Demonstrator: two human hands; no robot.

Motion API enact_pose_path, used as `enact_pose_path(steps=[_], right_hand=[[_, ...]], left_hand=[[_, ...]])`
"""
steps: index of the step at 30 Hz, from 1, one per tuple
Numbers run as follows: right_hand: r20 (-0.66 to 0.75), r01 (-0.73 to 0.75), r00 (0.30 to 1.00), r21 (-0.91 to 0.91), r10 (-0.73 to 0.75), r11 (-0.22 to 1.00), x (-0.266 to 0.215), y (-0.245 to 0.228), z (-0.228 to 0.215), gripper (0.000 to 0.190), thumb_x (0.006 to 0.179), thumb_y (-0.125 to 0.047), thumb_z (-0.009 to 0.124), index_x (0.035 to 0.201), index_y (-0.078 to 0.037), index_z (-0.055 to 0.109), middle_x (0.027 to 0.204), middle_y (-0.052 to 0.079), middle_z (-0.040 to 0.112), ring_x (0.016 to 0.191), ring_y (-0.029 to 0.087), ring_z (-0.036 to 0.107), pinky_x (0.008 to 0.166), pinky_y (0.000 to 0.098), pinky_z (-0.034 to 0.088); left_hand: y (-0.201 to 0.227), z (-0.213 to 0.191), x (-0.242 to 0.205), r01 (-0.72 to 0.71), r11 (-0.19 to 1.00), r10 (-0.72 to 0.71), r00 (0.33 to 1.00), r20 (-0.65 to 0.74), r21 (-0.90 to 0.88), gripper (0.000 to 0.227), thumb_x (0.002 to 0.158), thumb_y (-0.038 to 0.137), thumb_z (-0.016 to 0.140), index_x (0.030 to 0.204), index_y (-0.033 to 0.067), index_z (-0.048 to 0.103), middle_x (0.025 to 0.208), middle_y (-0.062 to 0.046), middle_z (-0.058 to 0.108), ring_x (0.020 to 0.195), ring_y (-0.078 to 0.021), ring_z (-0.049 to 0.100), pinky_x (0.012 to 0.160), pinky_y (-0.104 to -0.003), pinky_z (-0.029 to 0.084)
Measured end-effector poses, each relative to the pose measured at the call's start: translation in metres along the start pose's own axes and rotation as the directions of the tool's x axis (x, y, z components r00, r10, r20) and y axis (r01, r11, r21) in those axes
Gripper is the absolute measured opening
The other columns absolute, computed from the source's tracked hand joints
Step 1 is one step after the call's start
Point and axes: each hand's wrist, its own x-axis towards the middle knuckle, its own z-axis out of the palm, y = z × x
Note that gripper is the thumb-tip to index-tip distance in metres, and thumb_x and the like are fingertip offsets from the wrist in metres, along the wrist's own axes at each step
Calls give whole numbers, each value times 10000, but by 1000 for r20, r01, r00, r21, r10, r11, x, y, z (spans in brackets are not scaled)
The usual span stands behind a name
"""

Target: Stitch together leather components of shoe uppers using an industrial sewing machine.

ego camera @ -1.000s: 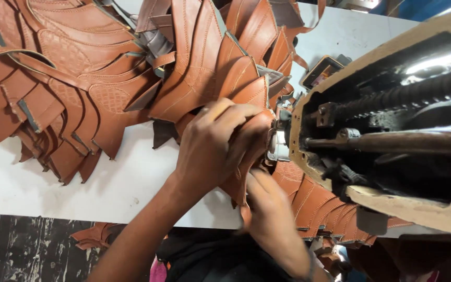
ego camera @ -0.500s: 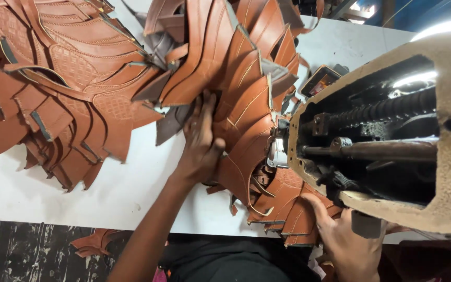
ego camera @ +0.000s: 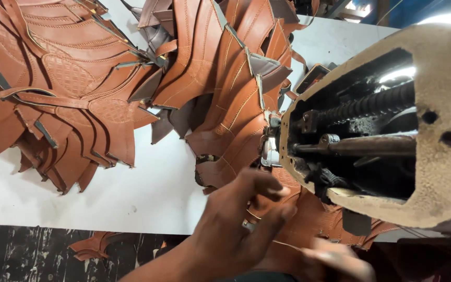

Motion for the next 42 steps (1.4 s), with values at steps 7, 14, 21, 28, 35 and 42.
enact_pose_path(steps=[7, 14, 21, 28, 35, 42], right_hand=[[-791, 128, 263, 595, 552, 793, 216, -298, 9, 733, 815, -22, 868, 1453, -38, 507, 937, 171, 755, 848, 151, 698, 758, 250, 534], [-580, 86, 799, 368, 156, 926, 236, -322, -41, 253, 1021, -174, 617, 1111, 32, 733, 1000, 136, 809, 936, 219, 811, 843, 325, 619], [-537, 98, 802, 547, 259, 831, 252, -318, -32, 246, 1027, -99, 573, 1128, 74, 717, 1002, 148, 828, 926, 237, 844, 833, 349, 681], [-555, 47, 796, 454, 242, 890, 256, -315, -33, 205, 1012, -103, 614, 1097, 15, 759, 906, 106, 833, 862, 189, 832, 795, 304, 643], [-587, 136, 796, 411, 148, 901, 261, -312, -33, 199, 1006, -72, 620, 1149, 37, 706, 971, 108, 836, 900, 184, 817, 830, 292, 607], [-585, 170, 794, 472, 163, 865, 268, -319, -35, 179, 1018, -42, 608, 1153, 46, 685, 1007, 120, 812, 924, 196, 800, 834, 282, 612]], left_hand=[[-40, 7, 9, 443, 896, -443, 896, -22, 6, 268, 982, 122, 656, 1056, 41, 413, 633, -69, 576, 549, -128, 529, 508, -308, 412], [-59, -1, 18, 349, 937, -349, 937, 5, -24, 334, 962, 96, 683, 1122, 21, 400, 835, -115, 670, 695, -134, 651, 653, -296, 529], [-62, -14, 11, 326, 944, -328, 943, 48, 51, 363, 957, 69, 662, 1224, 22, 421, 847, -120, 707, 811, -187, 732, 774, -334, 556], [-53, -15, 22, 434, 898, -436, 900, 9, 74, 371, 925, 121, 708, 1175, 52, 443, 718, -111, 738, 733, -207, 768, 650, -346, 538], [-50, -18, 25, 430, 899, -430, 903, -20, 83, 375, 911, 132, 723, 1159, 64, 449, 713, -135, 752, 699, -241, 814, 574, -327, 544], [-59, -21, 19, 160, 975, -169, 984, 47, 157, 341, 984, 53, 622, 1230, 16, 389, 1109, -221, 733, 991, -340, 762, 750, -381, 586]])
